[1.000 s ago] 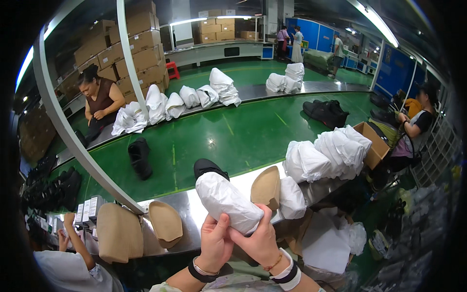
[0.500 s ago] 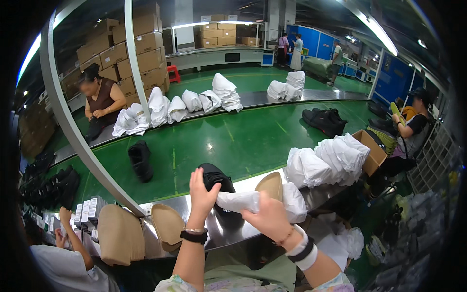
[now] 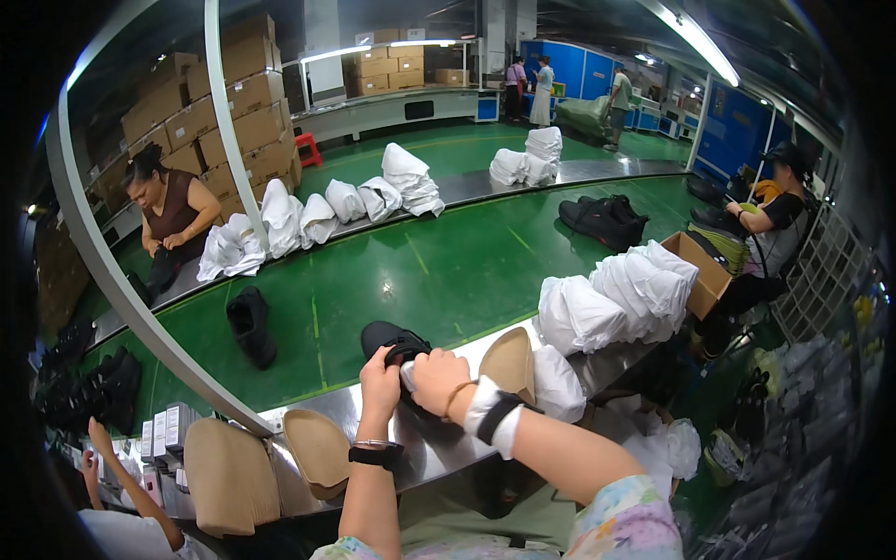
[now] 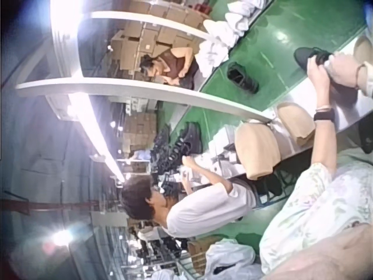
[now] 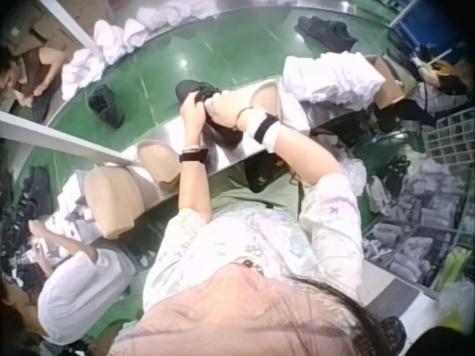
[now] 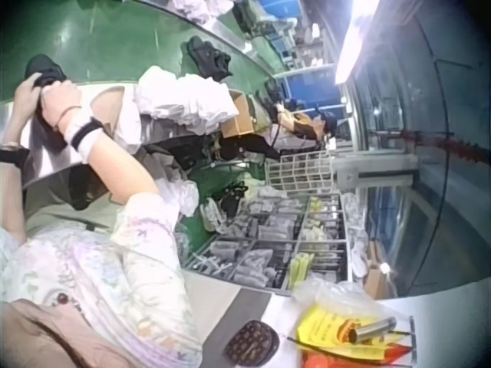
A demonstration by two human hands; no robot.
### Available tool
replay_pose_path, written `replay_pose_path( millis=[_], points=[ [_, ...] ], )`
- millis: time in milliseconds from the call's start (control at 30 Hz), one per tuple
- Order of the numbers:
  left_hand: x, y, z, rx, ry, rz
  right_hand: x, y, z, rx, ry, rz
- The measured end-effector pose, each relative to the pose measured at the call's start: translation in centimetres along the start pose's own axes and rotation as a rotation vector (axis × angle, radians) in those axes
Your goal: Stuffing shoes with paper forms and preparing them for packaging on a manufacturing assembly line.
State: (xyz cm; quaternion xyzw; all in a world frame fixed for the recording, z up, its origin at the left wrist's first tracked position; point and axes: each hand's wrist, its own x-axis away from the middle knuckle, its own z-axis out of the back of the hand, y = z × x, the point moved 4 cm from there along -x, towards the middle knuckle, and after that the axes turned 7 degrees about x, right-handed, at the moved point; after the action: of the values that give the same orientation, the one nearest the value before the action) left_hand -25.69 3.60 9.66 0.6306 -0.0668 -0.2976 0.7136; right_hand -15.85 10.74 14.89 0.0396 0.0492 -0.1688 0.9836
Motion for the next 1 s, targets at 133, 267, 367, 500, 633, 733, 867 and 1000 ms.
replay_pose_path(
  millis=[133,267,367,500,633,733,867,1000],
  points=[
    [0.1,0.1,-0.5,0.039,-0.026,0.008,-0.1,2.2,1.3,-0.192,0.080,-0.077],
    [0.0,0.2,-1.3,-0.005,0.061,-0.143,-2.2,1.9,-2.7,-0.298,0.023,-0.144],
    [0.0,0.6,-1.7,-0.035,0.072,-0.142,-2.8,2.8,-2.5,-0.223,0.099,-0.243],
    [-0.4,0.8,-1.6,-0.031,0.045,-0.126,-0.9,3.0,-0.8,-0.398,-0.168,-0.169],
    [-0.1,1.7,0.4,-0.010,0.035,-0.012,4.5,0.9,3.8,-0.260,-0.025,0.029],
    [-0.9,2.3,-1.2,-0.153,0.065,0.002,6.9,-0.6,2.0,-0.288,0.038,0.201],
    [-4.9,4.4,-3.7,-0.266,-0.196,0.145,3.0,0.5,-0.1,-0.253,0.086,0.056],
    [-12.3,12.7,2.2,-0.307,0.276,-0.016,-4.3,2.2,5.5,-0.310,0.064,-0.024]
  ],
)
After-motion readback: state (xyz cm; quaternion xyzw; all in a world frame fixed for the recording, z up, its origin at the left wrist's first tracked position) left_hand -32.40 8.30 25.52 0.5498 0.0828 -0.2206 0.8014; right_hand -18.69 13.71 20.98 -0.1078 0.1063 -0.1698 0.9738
